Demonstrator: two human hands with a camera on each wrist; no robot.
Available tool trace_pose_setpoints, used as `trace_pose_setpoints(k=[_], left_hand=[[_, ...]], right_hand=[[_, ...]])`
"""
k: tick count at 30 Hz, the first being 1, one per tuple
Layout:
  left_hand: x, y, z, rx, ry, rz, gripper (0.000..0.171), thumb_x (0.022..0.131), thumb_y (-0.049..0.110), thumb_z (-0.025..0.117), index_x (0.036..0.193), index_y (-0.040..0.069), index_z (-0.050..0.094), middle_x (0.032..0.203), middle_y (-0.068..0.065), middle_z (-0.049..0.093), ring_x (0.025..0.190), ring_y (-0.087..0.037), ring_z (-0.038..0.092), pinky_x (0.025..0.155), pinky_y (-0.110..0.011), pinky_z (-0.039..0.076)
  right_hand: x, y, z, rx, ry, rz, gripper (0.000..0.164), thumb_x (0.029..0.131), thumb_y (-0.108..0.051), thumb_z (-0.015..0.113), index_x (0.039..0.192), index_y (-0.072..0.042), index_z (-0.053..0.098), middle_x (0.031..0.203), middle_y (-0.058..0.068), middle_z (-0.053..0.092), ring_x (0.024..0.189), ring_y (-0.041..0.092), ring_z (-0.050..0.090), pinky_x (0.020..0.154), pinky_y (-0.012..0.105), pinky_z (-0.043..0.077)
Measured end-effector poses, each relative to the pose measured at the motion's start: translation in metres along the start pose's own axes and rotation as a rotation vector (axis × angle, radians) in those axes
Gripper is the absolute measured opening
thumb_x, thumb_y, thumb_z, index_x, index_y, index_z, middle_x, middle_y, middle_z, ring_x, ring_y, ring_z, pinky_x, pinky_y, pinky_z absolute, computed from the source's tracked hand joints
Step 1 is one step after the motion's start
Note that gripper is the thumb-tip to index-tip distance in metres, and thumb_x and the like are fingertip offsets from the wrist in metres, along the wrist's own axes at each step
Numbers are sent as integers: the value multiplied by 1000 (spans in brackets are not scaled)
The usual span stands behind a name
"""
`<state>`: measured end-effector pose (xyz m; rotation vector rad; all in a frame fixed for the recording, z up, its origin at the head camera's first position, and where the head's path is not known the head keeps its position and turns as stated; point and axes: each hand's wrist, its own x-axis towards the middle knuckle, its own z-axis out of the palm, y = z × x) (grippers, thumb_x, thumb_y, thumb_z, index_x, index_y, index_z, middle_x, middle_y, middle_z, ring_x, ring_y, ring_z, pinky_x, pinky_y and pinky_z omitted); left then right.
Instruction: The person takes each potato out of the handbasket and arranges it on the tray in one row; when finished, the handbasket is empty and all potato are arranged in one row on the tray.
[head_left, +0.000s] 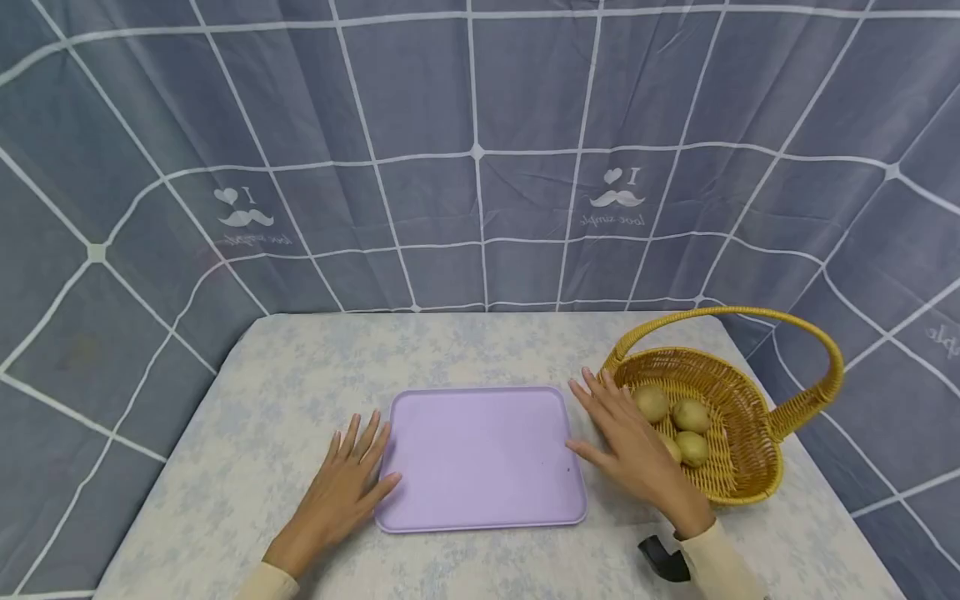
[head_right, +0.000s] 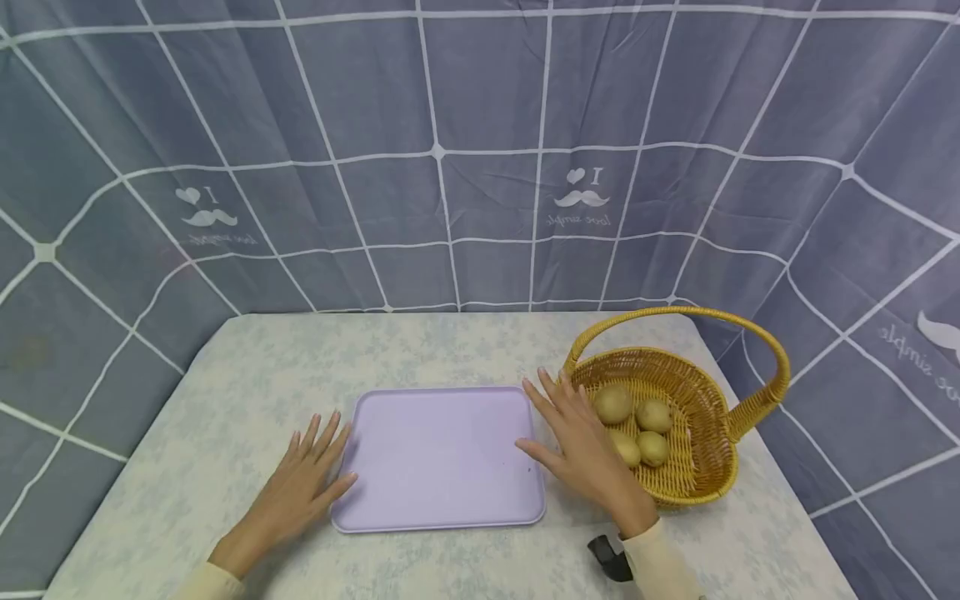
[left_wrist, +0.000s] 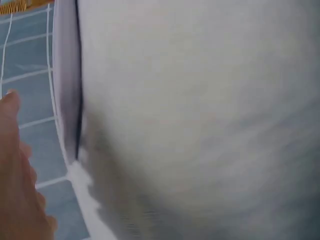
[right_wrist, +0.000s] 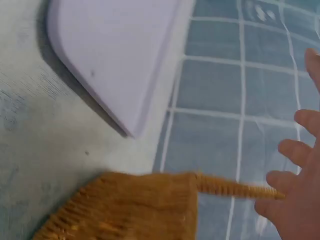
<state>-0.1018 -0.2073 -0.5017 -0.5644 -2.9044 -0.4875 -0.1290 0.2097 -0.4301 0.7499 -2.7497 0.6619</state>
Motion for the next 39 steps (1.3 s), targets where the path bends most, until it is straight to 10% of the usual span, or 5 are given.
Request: trace_pose_setpoints(k=[12, 18, 25, 39], left_hand=[[-17, -4, 13, -313, -94, -116, 62, 103, 38, 40, 153, 9, 19, 160, -8, 12, 147, -37, 5, 117, -55, 1], [-17, -1, 18, -336, -103, -122, 60, 103, 36, 40, 153, 10, 19, 160, -6, 14, 147, -36, 6, 118, -55, 2], [-23, 1, 23, -303, -79, -119, 57, 103, 35, 40, 153, 11, 23, 159, -4, 17, 146, -37, 10, 119, -50, 1], [-23, 0, 32, -320, -69, -104, 55, 105, 33, 36, 153, 9, 22, 159, -6, 17, 146, -37, 10, 119, -40, -9]], right_hand=[[-14, 34, -33, 286, 204, 168, 69, 94, -15, 62, 153, -22, 26, 160, 3, 19, 146, 32, 15, 107, 69, 21], [-8, 55, -44, 351, 241, 212, 65, 99, -15, 53, 153, -30, 20, 160, 1, 18, 146, 29, 17, 118, 49, 16], [10, 79, -49, 464, 229, 302, 59, 103, -25, 45, 154, -30, 16, 159, 13, 15, 142, 44, 19, 110, 65, 19], [6, 119, -32, 639, 130, 475, 64, 104, -27, 41, 154, -6, 8, 157, 27, 7, 143, 47, 10, 114, 61, 15]])
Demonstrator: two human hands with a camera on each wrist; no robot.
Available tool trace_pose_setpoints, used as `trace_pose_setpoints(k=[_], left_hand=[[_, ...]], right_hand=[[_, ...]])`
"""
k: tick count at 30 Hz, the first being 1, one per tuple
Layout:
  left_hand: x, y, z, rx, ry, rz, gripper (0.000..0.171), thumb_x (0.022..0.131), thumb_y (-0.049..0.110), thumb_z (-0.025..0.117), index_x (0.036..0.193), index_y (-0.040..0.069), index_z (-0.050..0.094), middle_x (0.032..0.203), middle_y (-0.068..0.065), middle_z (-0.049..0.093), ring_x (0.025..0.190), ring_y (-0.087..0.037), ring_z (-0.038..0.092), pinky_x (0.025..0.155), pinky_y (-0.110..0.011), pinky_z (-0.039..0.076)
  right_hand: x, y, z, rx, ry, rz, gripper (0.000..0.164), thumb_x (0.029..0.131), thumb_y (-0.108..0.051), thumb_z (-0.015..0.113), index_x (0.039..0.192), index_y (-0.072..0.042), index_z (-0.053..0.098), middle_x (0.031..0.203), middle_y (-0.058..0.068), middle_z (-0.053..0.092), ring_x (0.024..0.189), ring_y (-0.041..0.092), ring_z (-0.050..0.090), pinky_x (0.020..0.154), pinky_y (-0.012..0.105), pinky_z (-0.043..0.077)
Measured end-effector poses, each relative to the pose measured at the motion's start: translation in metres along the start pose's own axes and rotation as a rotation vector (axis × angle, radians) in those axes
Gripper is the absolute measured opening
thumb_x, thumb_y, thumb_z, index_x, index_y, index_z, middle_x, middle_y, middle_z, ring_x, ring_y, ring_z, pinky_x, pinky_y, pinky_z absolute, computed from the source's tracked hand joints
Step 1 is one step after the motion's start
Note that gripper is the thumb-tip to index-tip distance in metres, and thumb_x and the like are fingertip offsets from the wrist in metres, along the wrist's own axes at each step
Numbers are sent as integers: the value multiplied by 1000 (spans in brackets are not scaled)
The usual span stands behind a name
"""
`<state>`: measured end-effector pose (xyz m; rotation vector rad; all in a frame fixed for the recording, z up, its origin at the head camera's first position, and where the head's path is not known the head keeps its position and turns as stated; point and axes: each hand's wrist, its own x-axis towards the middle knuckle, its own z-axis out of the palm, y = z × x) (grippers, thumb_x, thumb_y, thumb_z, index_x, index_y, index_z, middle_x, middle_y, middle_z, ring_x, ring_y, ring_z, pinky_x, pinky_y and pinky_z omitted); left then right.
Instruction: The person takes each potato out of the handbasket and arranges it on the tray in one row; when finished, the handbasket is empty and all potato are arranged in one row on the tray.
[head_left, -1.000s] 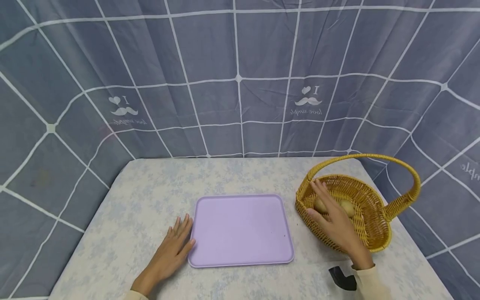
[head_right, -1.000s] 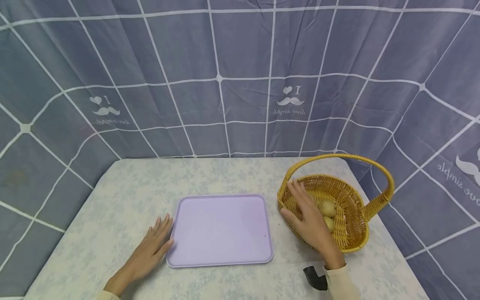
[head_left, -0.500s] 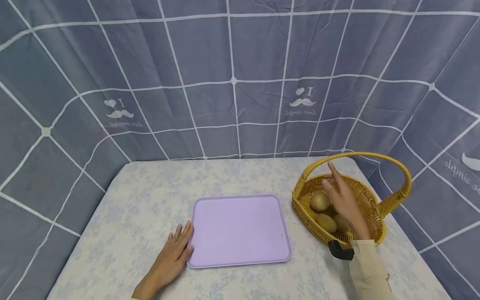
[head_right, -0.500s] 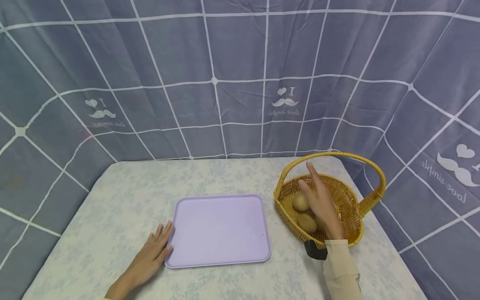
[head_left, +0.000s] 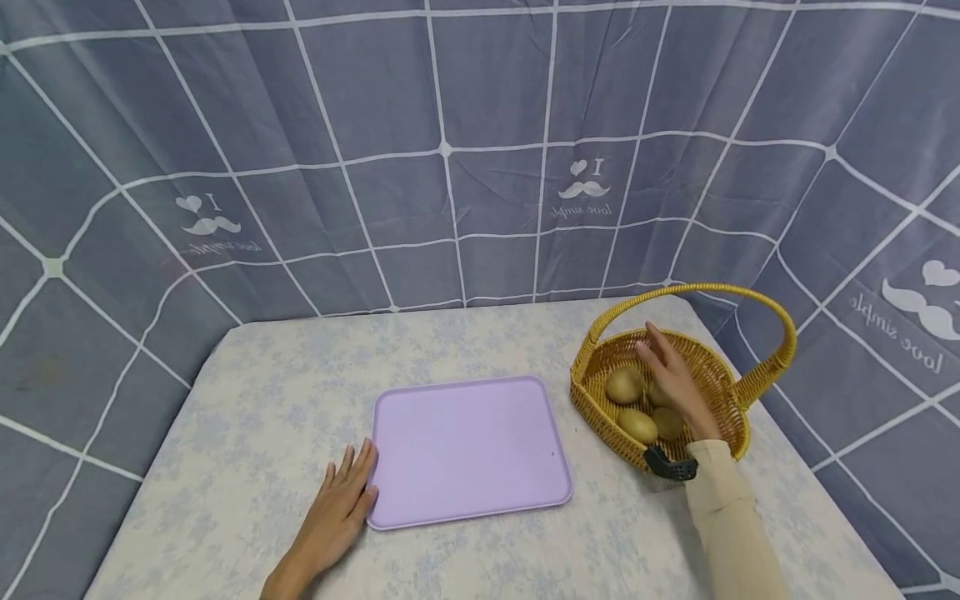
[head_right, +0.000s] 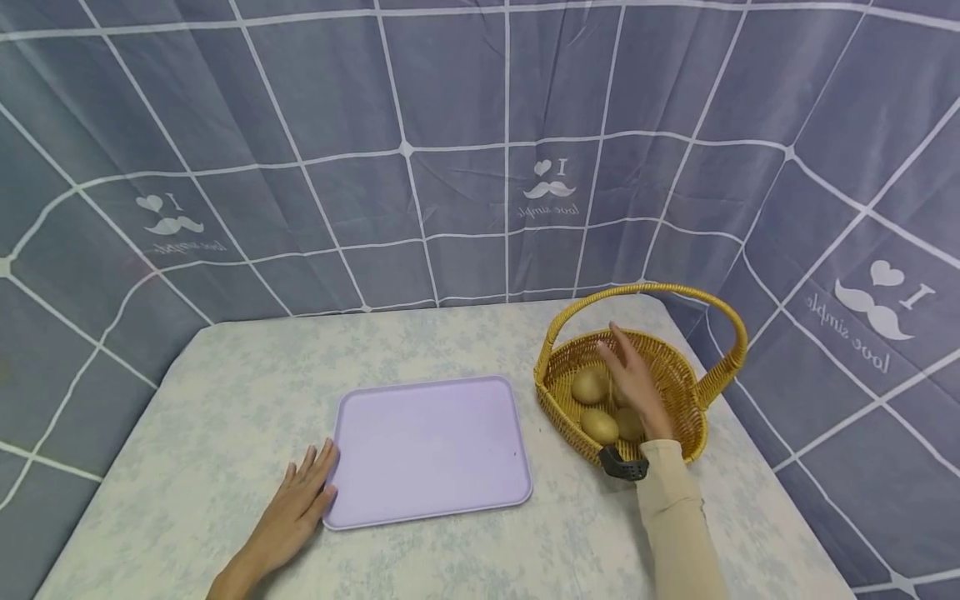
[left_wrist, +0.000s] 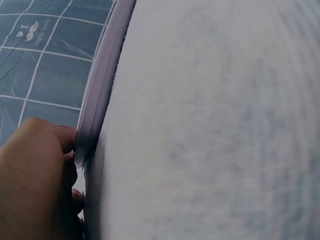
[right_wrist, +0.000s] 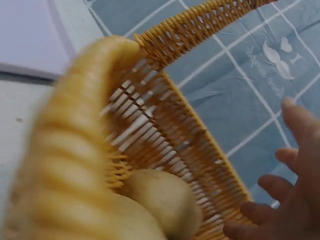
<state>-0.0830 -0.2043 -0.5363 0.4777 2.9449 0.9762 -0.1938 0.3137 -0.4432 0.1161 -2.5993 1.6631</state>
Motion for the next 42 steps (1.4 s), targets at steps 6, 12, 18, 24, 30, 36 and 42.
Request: trace_pose_setpoints(k=[6, 12, 18, 24, 30, 36, 42], left_hand=[[-1, 0, 2, -5, -3, -9, 55, 105, 33, 35, 153, 10, 21, 159, -5, 15, 146, -36, 9, 119, -40, -10], [-2, 1, 2, -3, 9, -14, 54, 105, 33, 36, 153, 11, 22, 159, -4, 16, 146, -36, 9, 119, -39, -10], [-2, 3, 2, -4, 19, -16, 54, 105, 33, 36, 152, 9, 23, 159, -4, 17, 146, -37, 10, 119, -40, -10], [-3, 3, 2, -10, 19, -16, 54, 105, 32, 37, 152, 9, 24, 159, -4, 17, 146, -37, 11, 119, -39, -10], [0, 3, 3, -5, 32, -11, 55, 104, 33, 38, 152, 10, 24, 159, -3, 19, 146, -36, 12, 119, -39, -9], [0, 3, 4, -1, 27, -28, 55, 104, 33, 38, 152, 12, 24, 158, -1, 19, 146, -34, 11, 119, -39, -9], [-2, 2, 3, 4, 40, -27, 54, 104, 31, 40, 152, 11, 26, 158, -1, 21, 146, -35, 14, 119, -40, -7]], right_hand=[[0, 21, 7, -53, -132, 80, 72, 99, -31, 53, 154, -6, 13, 158, 24, 10, 143, 46, 11, 114, 61, 17], [-5, 26, 12, -108, -181, 120, 60, 96, -10, 57, 147, 4, 29, 143, 34, 36, 126, 48, 41, 100, 55, 41], [-5, 25, 18, -216, -168, 159, 59, 94, -11, 62, 144, 6, 35, 133, 36, 44, 111, 46, 52, 87, 50, 50], [-6, 25, 18, -255, -146, 149, 59, 91, -13, 66, 141, 6, 41, 129, 34, 50, 105, 41, 56, 82, 46, 51], [-8, 20, 13, -329, -110, 85, 58, 91, -20, 67, 138, 5, 46, 125, 31, 54, 105, 41, 57, 83, 46, 50], [-20, -2, 3, -239, -80, 2, 58, 92, -20, 65, 140, 5, 43, 134, 32, 48, 116, 45, 53, 84, 34, 52], [-43, -34, -12, -111, -27, -40, 59, 92, -24, 66, 144, -7, 43, 137, 13, 51, 109, 8, 58, 78, 16, 51]])
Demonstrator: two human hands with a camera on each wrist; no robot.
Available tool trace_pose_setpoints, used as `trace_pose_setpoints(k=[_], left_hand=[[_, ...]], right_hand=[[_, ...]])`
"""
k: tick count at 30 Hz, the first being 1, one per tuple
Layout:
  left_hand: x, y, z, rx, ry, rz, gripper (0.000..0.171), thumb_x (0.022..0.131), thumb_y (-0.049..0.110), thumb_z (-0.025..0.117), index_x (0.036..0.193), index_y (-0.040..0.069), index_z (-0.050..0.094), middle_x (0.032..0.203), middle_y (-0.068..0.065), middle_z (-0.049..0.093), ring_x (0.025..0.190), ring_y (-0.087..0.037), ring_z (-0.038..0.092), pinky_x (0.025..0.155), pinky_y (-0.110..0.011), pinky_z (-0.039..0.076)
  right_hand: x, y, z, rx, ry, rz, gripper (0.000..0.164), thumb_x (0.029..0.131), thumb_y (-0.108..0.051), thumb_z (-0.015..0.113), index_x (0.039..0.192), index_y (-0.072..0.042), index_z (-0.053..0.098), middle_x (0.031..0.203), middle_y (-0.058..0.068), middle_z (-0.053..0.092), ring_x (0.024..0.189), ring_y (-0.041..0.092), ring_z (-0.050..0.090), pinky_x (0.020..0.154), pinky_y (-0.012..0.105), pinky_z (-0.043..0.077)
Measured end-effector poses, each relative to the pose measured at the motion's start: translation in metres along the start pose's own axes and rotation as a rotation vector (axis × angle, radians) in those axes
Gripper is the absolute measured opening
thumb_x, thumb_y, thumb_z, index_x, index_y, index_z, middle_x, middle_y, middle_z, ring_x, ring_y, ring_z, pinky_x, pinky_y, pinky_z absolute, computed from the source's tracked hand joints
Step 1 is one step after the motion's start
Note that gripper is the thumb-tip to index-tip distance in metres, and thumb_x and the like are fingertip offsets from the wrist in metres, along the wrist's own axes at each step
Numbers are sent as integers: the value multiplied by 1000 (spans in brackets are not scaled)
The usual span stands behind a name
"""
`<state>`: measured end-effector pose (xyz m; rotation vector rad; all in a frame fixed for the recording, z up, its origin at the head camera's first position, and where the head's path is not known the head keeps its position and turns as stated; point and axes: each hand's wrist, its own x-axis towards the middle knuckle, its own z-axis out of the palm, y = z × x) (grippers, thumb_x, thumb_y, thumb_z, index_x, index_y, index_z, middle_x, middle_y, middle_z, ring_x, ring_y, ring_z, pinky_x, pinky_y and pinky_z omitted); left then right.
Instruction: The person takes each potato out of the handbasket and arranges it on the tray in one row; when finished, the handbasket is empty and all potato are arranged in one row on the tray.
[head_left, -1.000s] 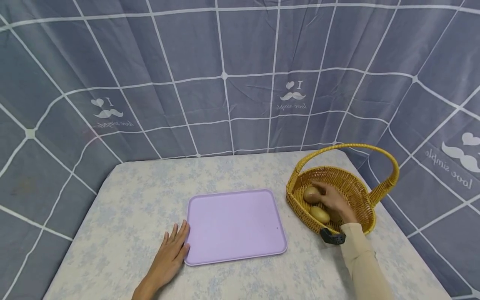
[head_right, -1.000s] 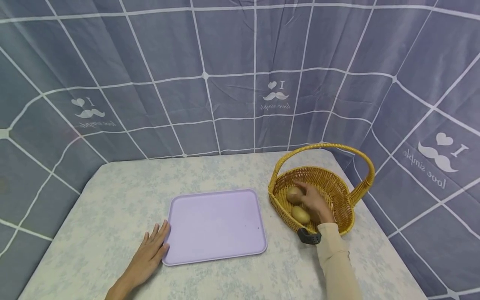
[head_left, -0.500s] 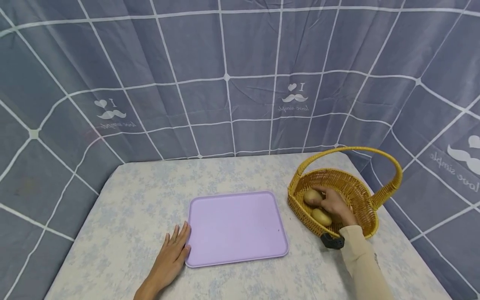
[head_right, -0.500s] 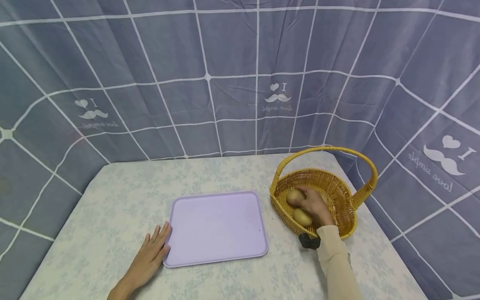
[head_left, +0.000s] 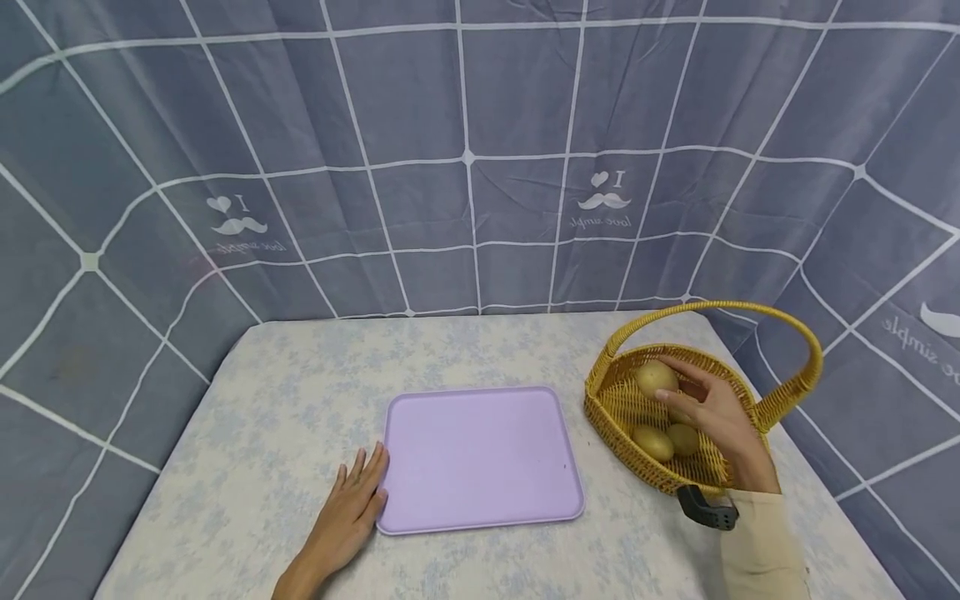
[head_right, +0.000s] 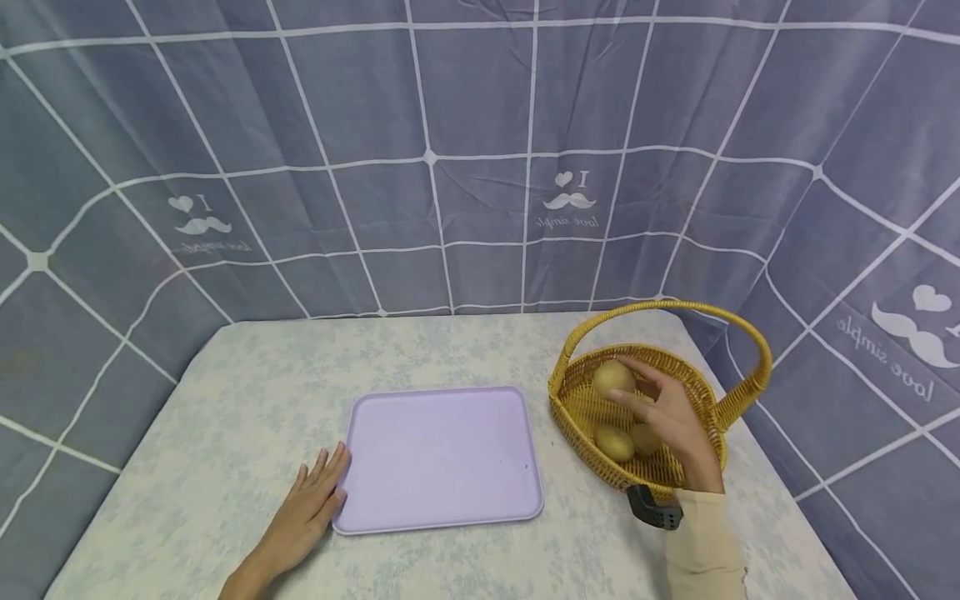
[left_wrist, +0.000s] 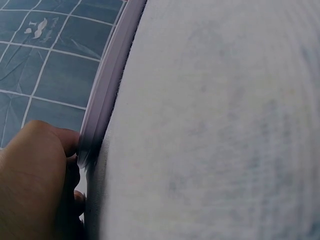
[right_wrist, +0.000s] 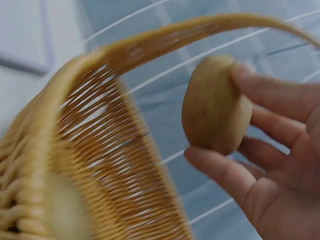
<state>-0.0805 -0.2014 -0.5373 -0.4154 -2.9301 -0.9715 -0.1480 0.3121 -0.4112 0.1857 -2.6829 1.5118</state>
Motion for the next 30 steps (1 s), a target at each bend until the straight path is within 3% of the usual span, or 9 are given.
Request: trace_pose_setpoints(k=[3, 6, 11, 13, 17, 21, 24, 27, 30], left_hand=[[-1, 0, -1, 6, 10, 5, 54, 103, 30, 41, 152, 11, 27, 158, -1, 22, 146, -35, 15, 119, -39, -7], [-1, 1, -2, 10, 18, 6, 54, 103, 29, 42, 151, 11, 28, 158, -2, 23, 146, -35, 15, 119, -38, -7], [-2, 2, -3, 7, 27, 16, 53, 103, 28, 42, 151, 10, 28, 157, -4, 24, 145, -36, 16, 119, -39, -7], [-2, 3, -3, 7, 32, 20, 53, 103, 28, 42, 151, 9, 29, 157, -4, 24, 145, -37, 16, 120, -40, -6], [-2, 4, -3, 3, 38, 20, 52, 103, 27, 42, 151, 9, 29, 157, -3, 23, 145, -37, 16, 120, -42, -4], [-2, 4, -2, 1, 42, 18, 52, 103, 27, 42, 151, 9, 29, 157, -3, 23, 145, -36, 16, 120, -42, -5], [-2, 4, -1, 9, 58, 30, 52, 103, 27, 42, 150, 9, 30, 157, -4, 24, 144, -37, 18, 120, -36, -7], [-3, 5, -1, 15, 76, 43, 51, 103, 27, 42, 150, 8, 31, 156, -6, 26, 143, -39, 20, 119, -31, -9], [-3, 4, -1, 13, 73, 39, 51, 103, 27, 42, 150, 7, 31, 156, -7, 26, 143, -39, 20, 119, -34, -8]], right_hand=[[-9, -16, -4, 71, -4, -49, 56, 93, -18, 64, 144, -9, 44, 133, -3, 54, 108, -4, 56, 80, 16, 52], [-14, -31, -2, 134, -42, -146, 53, 93, -7, 62, 143, -6, 44, 132, -11, 54, 112, 0, 57, 81, 18, 52], [-9, -55, 16, 243, -160, -330, 54, 89, 9, 58, 141, 4, 43, 139, -1, 53, 117, 9, 57, 88, 19, 51], [-4, -65, 29, 271, -205, -359, 55, 88, 10, 59, 140, 3, 45, 139, 3, 53, 117, 11, 58, 90, 20, 51], [11, -82, 65, 331, -313, -358, 57, 88, 5, 62, 142, -3, 45, 145, 14, 46, 120, 13, 57, 88, 26, 54], [29, -85, 115, 363, -412, -324, 56, 88, -2, 67, 141, -4, 47, 148, 19, 40, 127, 25, 51, 89, 30, 54], [40, -81, 156, 336, -474, -284, 57, 87, -7, 70, 139, -4, 49, 148, 15, 41, 129, 34, 47, 93, 30, 52], [48, -77, 194, 273, -538, -268, 57, 85, -9, 72, 138, -4, 51, 147, 13, 43, 130, 32, 47, 94, 27, 51], [54, -76, 224, 202, -583, -282, 57, 85, -10, 72, 138, -4, 51, 144, 11, 47, 130, 29, 47, 91, 24, 52]])
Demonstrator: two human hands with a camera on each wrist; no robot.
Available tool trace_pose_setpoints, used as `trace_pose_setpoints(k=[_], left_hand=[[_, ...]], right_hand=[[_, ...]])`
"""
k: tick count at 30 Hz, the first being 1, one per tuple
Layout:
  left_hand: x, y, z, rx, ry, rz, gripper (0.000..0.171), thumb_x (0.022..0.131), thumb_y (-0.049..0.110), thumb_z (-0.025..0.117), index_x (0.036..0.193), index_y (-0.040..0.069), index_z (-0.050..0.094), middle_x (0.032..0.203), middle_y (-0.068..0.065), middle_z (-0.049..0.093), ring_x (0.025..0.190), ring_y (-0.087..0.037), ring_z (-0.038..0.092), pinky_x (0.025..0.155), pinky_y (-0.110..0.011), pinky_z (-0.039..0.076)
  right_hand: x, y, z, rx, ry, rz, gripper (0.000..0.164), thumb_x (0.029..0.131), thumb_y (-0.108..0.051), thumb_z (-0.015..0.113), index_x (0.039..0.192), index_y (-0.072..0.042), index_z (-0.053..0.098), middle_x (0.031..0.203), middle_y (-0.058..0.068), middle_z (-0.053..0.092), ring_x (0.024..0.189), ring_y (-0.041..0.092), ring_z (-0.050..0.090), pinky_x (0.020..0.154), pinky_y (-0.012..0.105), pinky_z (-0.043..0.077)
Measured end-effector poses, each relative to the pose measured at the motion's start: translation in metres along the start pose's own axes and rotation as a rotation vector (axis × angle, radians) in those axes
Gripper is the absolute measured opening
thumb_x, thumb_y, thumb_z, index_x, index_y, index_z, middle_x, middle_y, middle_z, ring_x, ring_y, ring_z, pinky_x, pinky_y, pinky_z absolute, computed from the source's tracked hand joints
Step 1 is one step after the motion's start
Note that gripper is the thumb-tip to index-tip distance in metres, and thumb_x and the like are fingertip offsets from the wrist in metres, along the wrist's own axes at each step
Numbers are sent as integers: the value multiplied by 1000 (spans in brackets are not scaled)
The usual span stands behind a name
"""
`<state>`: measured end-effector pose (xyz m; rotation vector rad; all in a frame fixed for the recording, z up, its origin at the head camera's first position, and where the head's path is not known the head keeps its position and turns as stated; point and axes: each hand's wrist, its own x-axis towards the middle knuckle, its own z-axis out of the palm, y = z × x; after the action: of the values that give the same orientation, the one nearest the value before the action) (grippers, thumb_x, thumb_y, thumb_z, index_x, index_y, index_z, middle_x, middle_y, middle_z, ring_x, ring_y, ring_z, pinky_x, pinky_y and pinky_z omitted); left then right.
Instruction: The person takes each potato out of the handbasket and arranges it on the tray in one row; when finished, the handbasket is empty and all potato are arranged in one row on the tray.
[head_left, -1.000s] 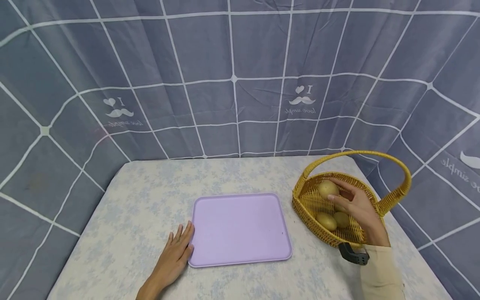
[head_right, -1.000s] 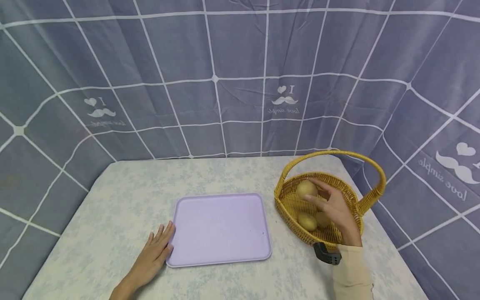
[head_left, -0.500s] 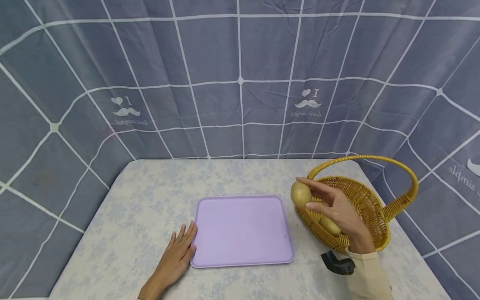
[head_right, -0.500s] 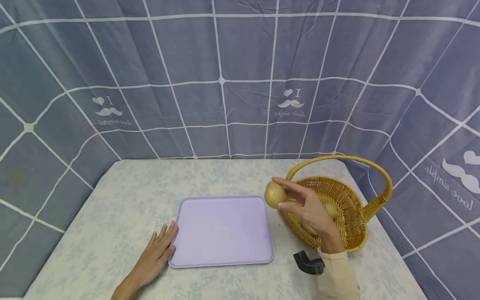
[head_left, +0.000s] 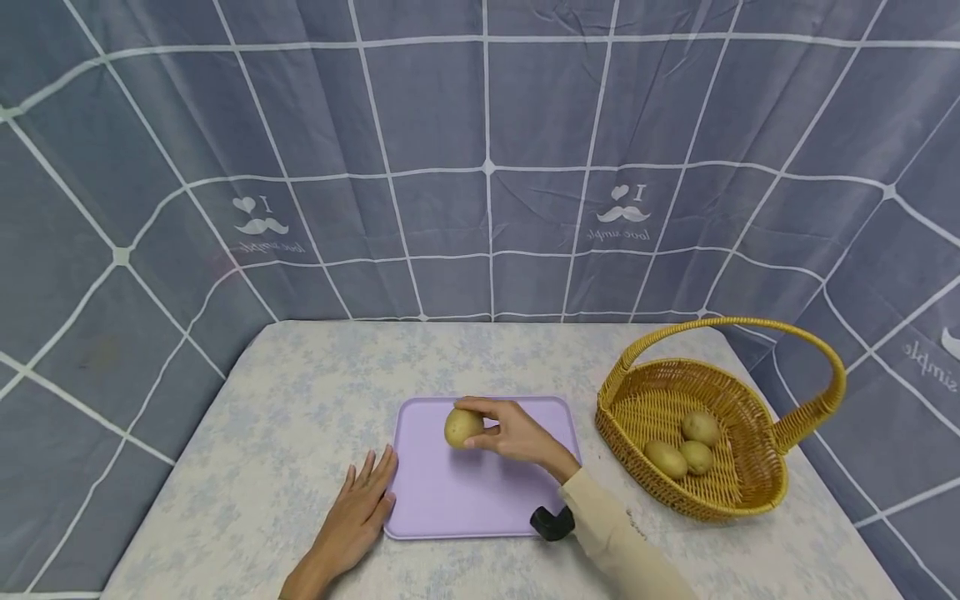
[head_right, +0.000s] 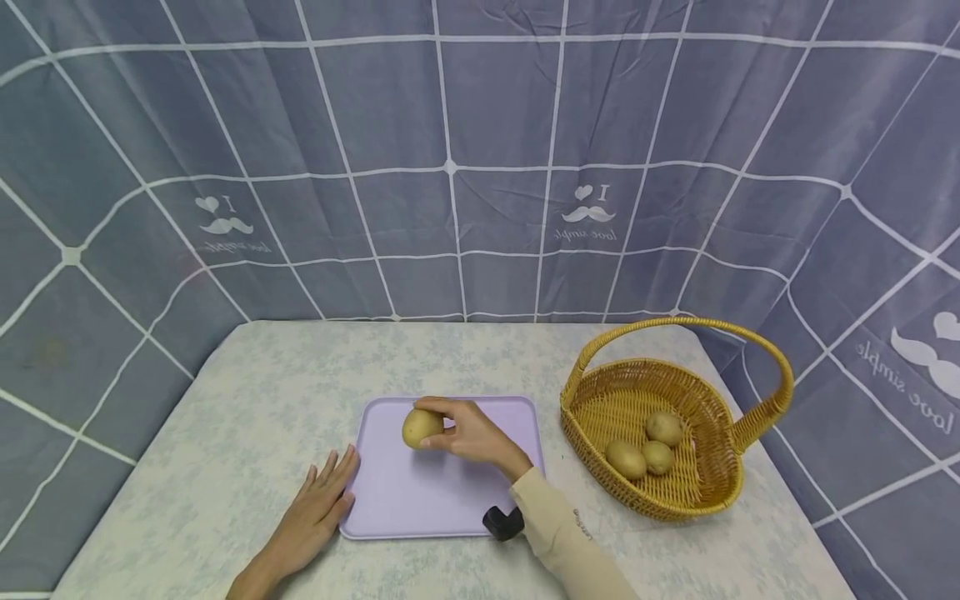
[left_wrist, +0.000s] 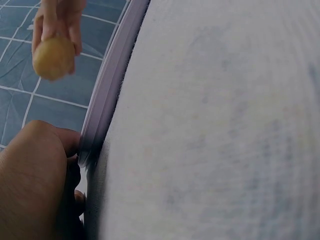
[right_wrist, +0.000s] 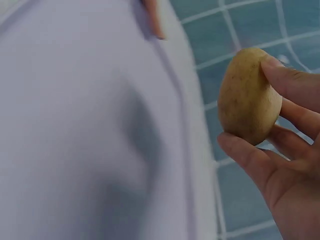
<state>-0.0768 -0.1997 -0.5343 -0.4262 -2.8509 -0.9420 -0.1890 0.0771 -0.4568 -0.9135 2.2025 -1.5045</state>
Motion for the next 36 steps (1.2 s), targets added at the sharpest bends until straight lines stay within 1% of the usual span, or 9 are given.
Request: trace_pose_setpoints(k=[5, 9, 12, 16, 18, 21, 25, 30, 36], left_hand=[[1, -1, 0, -14, -31, -23, 52, 103, 27, 42, 150, 8, 29, 157, -5, 24, 145, -37, 17, 120, -41, -6], [0, -1, 0, -18, -46, -42, 53, 104, 28, 41, 151, 9, 28, 157, -3, 22, 145, -36, 15, 119, -43, -6], [0, 0, 1, -24, -46, -48, 52, 104, 28, 41, 151, 9, 28, 157, -2, 22, 146, -35, 15, 119, -44, -6], [-1, 1, 2, -22, -25, -31, 52, 103, 26, 42, 150, 8, 29, 157, -4, 24, 144, -38, 17, 119, -42, -6], [-1, 1, 2, -14, -16, -21, 52, 103, 25, 42, 150, 7, 30, 156, -6, 26, 144, -39, 18, 119, -41, -7], [0, 0, 2, -8, -20, -26, 52, 103, 25, 42, 150, 8, 29, 157, -4, 25, 144, -37, 18, 119, -40, -7], [1, 0, 2, -16, -37, -41, 52, 103, 26, 42, 151, 10, 28, 157, -1, 23, 146, -34, 16, 119, -44, -5], [1, 0, 1, -30, -46, -46, 52, 103, 27, 42, 151, 10, 28, 157, -1, 23, 146, -34, 15, 119, -46, -5], [1, 0, 1, -28, -53, -55, 53, 103, 27, 42, 151, 10, 27, 157, -1, 22, 146, -33, 15, 119, -46, -5]], right_hand=[[24, 8, 23, -102, -42, -10, 57, 86, -12, 73, 137, -1, 51, 141, 9, 51, 127, 23, 50, 90, 20, 51], [36, 11, 37, -178, -76, -22, 55, 85, -9, 72, 136, -3, 53, 140, 7, 52, 128, 19, 49, 97, 22, 47], [42, 12, 47, -284, -108, -41, 54, 85, -9, 73, 135, -4, 54, 140, 5, 53, 129, 16, 48, 103, 24, 43], [45, 13, 59, -432, -162, -54, 54, 86, -15, 73, 136, -8, 54, 142, 5, 51, 131, 15, 47, 107, 25, 39], [46, 12, 63, -483, -180, -50, 55, 86, -17, 73, 136, -10, 54, 143, 5, 50, 132, 16, 45, 109, 26, 37], [47, 10, 66, -543, -194, -47, 55, 86, -19, 72, 137, -13, 53, 145, 5, 47, 134, 17, 43, 110, 28, 35], [48, 8, 69, -572, -210, -34, 55, 87, -20, 70, 139, -15, 52, 148, 5, 43, 136, 19, 40, 110, 30, 36], [46, 8, 71, -553, -215, -16, 57, 87, -19, 70, 141, -17, 50, 151, 8, 38, 135, 23, 41, 106, 30, 40], [44, 7, 70, -546, -213, -17, 62, 87, -21, 70, 144, -18, 46, 152, 10, 36, 135, 25, 41, 105, 33, 42]])
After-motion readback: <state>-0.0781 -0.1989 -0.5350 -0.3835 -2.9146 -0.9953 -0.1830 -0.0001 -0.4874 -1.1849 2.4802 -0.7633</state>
